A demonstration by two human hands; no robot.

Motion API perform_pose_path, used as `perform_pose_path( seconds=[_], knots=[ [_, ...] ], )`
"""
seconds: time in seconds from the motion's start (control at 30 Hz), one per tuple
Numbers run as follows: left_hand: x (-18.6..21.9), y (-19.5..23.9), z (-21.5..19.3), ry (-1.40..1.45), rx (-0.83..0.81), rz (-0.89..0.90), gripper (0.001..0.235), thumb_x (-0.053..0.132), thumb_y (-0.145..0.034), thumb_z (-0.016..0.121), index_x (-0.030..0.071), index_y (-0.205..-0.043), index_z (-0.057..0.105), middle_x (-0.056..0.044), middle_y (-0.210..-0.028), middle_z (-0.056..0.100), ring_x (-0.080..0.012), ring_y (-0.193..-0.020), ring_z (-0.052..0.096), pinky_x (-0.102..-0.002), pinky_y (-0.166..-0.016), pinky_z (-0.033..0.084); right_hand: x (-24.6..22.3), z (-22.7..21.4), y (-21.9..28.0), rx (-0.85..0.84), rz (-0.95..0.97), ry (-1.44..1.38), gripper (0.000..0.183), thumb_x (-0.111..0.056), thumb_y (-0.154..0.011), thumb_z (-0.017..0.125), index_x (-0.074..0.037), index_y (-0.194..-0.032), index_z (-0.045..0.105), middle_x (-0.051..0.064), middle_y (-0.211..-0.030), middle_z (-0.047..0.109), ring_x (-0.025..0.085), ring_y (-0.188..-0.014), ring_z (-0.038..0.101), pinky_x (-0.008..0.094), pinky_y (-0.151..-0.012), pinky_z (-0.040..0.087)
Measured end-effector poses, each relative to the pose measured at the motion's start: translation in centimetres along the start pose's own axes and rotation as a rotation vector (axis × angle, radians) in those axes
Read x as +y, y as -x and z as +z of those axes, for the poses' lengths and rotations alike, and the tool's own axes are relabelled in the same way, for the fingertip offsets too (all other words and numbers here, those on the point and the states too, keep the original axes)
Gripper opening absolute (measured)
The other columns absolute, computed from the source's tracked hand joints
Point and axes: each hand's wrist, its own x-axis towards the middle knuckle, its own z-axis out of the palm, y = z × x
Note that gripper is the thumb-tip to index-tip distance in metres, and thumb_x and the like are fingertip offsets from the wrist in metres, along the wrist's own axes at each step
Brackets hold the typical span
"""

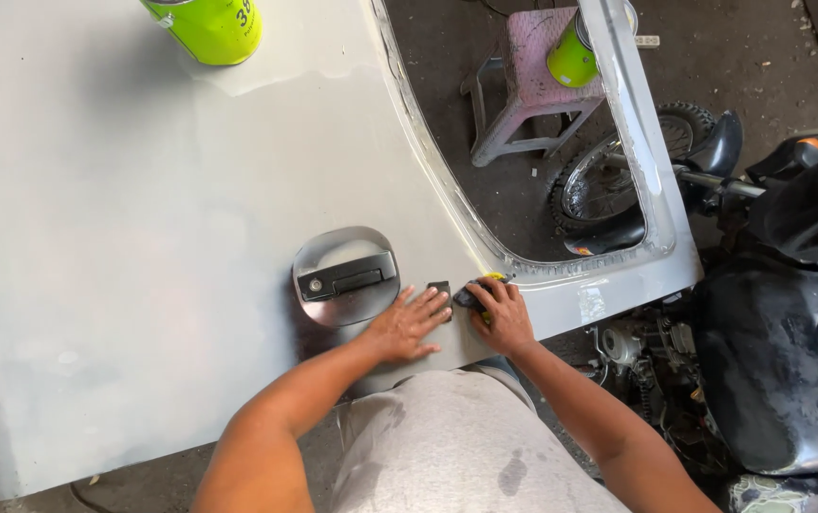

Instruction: The person sands the surface of a white car door with a sanding block and wipes it with a yellow cloth. The person dips the sanding block and cloth into a green bucket of water and continues sanding and wiping the door.

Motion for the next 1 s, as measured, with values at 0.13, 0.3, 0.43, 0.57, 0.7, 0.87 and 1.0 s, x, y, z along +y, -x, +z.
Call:
perform_pose_path(
  seconds=[0.13, 0.3, 0.43, 0.57, 0.7, 0.87, 1.0],
  knots=[
    [-7.5, -0.9, -2.0, -0.091, 0.168, -0.120, 0.074, 0.056, -0.100, 0.044, 0.024, -0.163, 0.026, -0.006, -0.173, 0.008, -0.0227, -0.160, 0.005, -0.056, -0.125, 0.002, -0.2, 0.0, 0.0, -0.004, -0.008, 0.003, 0.058, -0.021, -0.080, 0.074, -0.023, -0.136, 0.059, 0.008, -0.141, 0.053, 0.038, -0.121, 0.048, 0.048, -0.108, 0.041],
    [-7.1, -1.8, -5.8, -0.061, 0.354, -0.581, 0.078, 0.059, -0.102, 0.042, 0.015, -0.163, 0.024, -0.011, -0.171, 0.009, -0.0302, -0.158, 0.007, -0.056, -0.125, 0.008, -0.2, -0.3, 0.0, 0.026, -0.036, -0.012, 0.055, -0.020, -0.082, 0.072, -0.021, -0.135, 0.060, 0.008, -0.139, 0.054, 0.038, -0.120, 0.049, 0.048, -0.108, 0.041],
    [-0.3, 0.7, -1.3, -0.078, 0.145, -0.239, 0.080, 0.061, -0.100, 0.040, 0.015, -0.163, 0.020, -0.012, -0.172, 0.005, -0.0286, -0.157, 0.004, -0.055, -0.124, 0.004, 0.3, 0.1, 0.1, 0.024, -0.060, -0.017, 0.055, -0.020, -0.082, 0.072, -0.020, -0.135, 0.059, 0.008, -0.139, 0.054, 0.038, -0.120, 0.049, 0.048, -0.108, 0.041],
    [-2.4, 1.0, -2.4, -0.056, 0.039, -0.029, 0.073, 0.056, -0.100, 0.039, 0.024, -0.163, 0.021, -0.005, -0.172, 0.004, -0.0215, -0.158, 0.003, -0.054, -0.126, -0.001, 0.4, 0.4, -0.1, 0.021, -0.047, 0.006, 0.056, -0.020, -0.082, 0.073, -0.021, -0.136, 0.058, 0.008, -0.140, 0.053, 0.039, -0.119, 0.049, 0.049, -0.108, 0.041],
    [-9.4, -0.7, -7.3, -0.021, 0.280, -0.521, 0.066, 0.051, -0.103, 0.038, 0.024, -0.162, 0.026, -0.006, -0.172, 0.008, -0.0258, -0.158, 0.007, -0.056, -0.124, 0.003, 0.1, 0.4, 0.1, 0.016, -0.016, 0.003, 0.056, -0.020, -0.082, 0.073, -0.023, -0.136, 0.058, 0.006, -0.140, 0.052, 0.039, -0.118, 0.049, 0.049, -0.107, 0.041],
    [-4.5, -0.7, -5.5, -0.093, 0.286, -0.485, 0.076, 0.059, -0.102, 0.039, 0.015, -0.163, 0.025, -0.014, -0.172, 0.010, -0.0320, -0.158, 0.008, -0.056, -0.123, 0.009, 0.3, 0.5, 0.3, 0.029, -0.031, -0.010, 0.055, -0.020, -0.082, 0.073, -0.022, -0.135, 0.058, 0.007, -0.140, 0.053, 0.039, -0.118, 0.049, 0.050, -0.107, 0.041],
    [-0.6, 0.0, 2.0, -0.109, 0.123, 0.017, 0.080, 0.061, -0.097, 0.042, 0.017, -0.161, 0.024, -0.010, -0.170, 0.009, -0.0288, -0.157, 0.009, -0.057, -0.123, 0.012, 0.5, 0.7, 0.5, 0.062, -0.053, -0.030, 0.055, -0.019, -0.083, 0.072, -0.021, -0.136, 0.059, 0.007, -0.141, 0.053, 0.039, -0.119, 0.049, 0.050, -0.107, 0.042]
  ],
)
